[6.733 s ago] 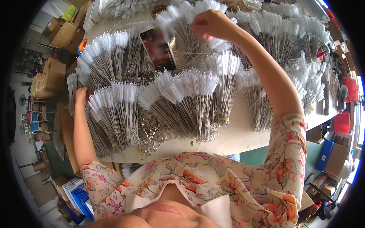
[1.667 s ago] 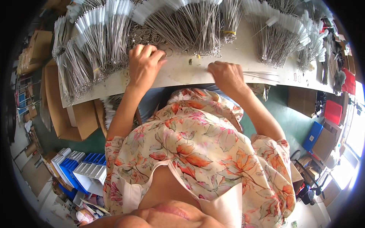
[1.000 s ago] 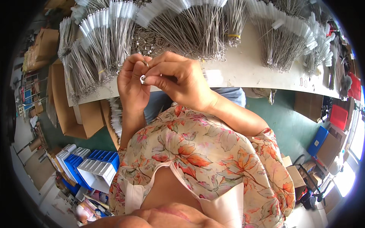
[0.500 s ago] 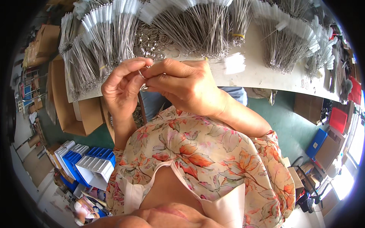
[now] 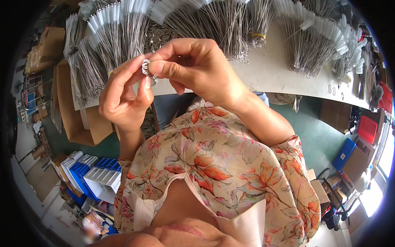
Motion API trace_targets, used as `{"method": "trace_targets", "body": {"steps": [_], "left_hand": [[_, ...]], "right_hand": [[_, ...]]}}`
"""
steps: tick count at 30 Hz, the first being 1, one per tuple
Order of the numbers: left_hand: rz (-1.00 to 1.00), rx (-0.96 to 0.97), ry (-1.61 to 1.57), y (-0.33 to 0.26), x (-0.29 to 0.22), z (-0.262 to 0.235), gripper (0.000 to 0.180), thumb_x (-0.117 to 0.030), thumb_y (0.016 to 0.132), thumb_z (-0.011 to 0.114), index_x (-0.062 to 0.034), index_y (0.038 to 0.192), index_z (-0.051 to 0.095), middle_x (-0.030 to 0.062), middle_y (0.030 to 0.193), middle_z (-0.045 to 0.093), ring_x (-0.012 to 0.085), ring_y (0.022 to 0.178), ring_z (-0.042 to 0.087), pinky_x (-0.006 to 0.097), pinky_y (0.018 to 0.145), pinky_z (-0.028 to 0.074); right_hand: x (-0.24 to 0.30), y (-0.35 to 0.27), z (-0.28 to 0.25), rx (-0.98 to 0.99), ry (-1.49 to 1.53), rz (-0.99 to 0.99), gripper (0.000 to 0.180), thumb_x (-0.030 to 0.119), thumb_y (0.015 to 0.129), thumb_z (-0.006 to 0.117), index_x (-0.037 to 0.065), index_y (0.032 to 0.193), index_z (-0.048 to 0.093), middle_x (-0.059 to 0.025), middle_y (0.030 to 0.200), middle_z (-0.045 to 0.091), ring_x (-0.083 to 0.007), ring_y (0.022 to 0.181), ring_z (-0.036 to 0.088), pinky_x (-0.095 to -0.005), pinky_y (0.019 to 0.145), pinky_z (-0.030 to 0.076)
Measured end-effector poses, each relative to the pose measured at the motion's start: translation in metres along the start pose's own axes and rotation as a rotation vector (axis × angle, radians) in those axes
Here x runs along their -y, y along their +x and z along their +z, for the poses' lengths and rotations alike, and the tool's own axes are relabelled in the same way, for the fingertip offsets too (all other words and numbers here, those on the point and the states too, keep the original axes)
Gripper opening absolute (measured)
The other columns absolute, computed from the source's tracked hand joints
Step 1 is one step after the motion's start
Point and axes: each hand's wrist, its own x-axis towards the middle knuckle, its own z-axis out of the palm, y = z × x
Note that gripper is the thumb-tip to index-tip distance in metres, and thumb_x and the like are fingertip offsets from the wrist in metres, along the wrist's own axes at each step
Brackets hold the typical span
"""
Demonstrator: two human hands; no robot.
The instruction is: The person is seen picking up small ring-like components and attaching them to the ends of bundles of fine, white, brush-like bristles.
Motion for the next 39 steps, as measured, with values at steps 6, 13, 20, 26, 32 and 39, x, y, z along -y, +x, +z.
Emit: {"method": "trace_targets", "body": {"steps": [6,13,20,26,32,39], "left_hand": [[-0.103,0.099,-0.09,0.007,0.002,-0.009,0.028,0.009,0.07,0.063,0.0038,0.097,0.063,0.014,0.093,0.065,0.0153,0.076,0.065,0.024,0.068,0.055],[0.077,0.125,0.073,0.005,-0.008,-0.015,0.028,0.003,0.066,0.067,-0.0001,0.094,0.066,0.0119,0.084,0.066,0.0195,0.074,0.066,0.026,0.062,0.053],[-0.296,0.153,-0.314,-0.002,-0.005,-0.016,0.027,0.013,0.072,0.059,0.0074,0.098,0.061,0.0171,0.098,0.062,0.0203,0.085,0.064,0.027,0.075,0.054],[-0.372,0.157,-0.395,-0.001,-0.001,-0.017,0.027,0.015,0.072,0.058,0.008,0.099,0.06,0.0173,0.1,0.061,0.0195,0.088,0.063,0.027,0.077,0.054],[-0.318,0.177,-0.351,0.002,0.002,-0.017,0.028,0.015,0.072,0.059,0.0073,0.099,0.061,0.0168,0.1,0.061,0.0183,0.088,0.062,0.025,0.076,0.054],[-0.266,0.119,-0.237,0.002,0.005,-0.011,0.029,0.014,0.072,0.059,0.0067,0.1,0.06,0.0165,0.1,0.061,0.0178,0.087,0.063,0.024,0.075,0.054]], "right_hand": [[0.008,0.012,-0.008,0.097,-0.19,0.0,0.013,0.013,0.081,0.066,0.0,0.082,0.066,-0.0023,0.071,0.062,-0.0048,0.052,0.05,-0.018,0.046,0.041],[0.015,0.006,-0.015,0.231,-0.075,0.271,0.014,0.017,0.08,0.067,0.003,0.081,0.066,-0.0016,0.067,0.06,-0.0048,0.049,0.053,-0.0162,0.041,0.036],[-0.004,-0.002,-0.009,0.111,-0.405,-0.145,0.013,0.012,0.083,0.064,-0.001,0.079,0.064,-0.0014,0.072,0.059,-0.0056,0.053,0.054,-0.0178,0.043,0.04],[-0.01,-0.007,-0.004,0.072,-0.166,-0.067,0.01,0.009,0.085,0.059,0.0,0.087,0.062,-0.0012,0.073,0.058,-0.0036,0.056,0.05,-0.0179,0.046,0.04],[-0.014,-0.006,0.0,-0.009,-0.186,-0.078,0.012,0.011,0.088,0.056,0.0,0.091,0.059,-0.0008,0.073,0.059,-0.0027,0.056,0.048,-0.0176,0.046,0.039],[-0.001,0.002,-0.004,0.044,-0.367,-0.002,0.01,0.01,0.087,0.057,0.001,0.086,0.061,-0.0001,0.073,0.059,-0.0022,0.06,0.049,-0.0184,0.047,0.04]]}}
